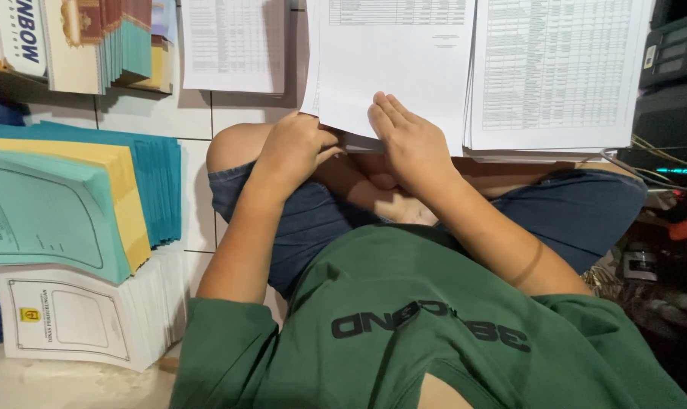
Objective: A person sitting on the floor is rapidly flipping through a large stack of printed documents, likely for sorting or quality control purposes.
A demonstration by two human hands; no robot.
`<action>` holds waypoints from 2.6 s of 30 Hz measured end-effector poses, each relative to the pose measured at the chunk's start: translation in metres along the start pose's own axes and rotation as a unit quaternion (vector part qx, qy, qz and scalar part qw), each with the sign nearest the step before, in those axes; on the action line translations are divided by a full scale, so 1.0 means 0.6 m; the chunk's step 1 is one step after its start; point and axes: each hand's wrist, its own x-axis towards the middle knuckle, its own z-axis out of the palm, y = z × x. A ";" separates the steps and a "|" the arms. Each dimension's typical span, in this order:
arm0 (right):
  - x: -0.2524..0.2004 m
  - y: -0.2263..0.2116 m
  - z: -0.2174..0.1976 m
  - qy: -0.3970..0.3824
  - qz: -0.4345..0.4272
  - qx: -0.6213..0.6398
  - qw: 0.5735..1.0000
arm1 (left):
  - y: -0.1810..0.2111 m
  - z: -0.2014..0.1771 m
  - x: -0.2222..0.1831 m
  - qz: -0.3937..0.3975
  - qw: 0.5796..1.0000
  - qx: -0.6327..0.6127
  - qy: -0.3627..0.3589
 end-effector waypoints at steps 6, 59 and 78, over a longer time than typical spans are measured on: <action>-0.009 0.007 0.016 -0.029 -0.018 0.005 0.999 | 0.007 -0.003 0.002 0.071 0.993 -0.033 0.088; -0.211 0.271 -0.109 -0.048 0.073 0.035 0.996 | 0.256 0.086 0.241 0.127 0.991 -0.015 -0.041; -0.196 0.264 -0.126 -0.026 0.043 0.045 0.998 | 0.264 0.092 0.233 0.194 0.925 -0.068 0.318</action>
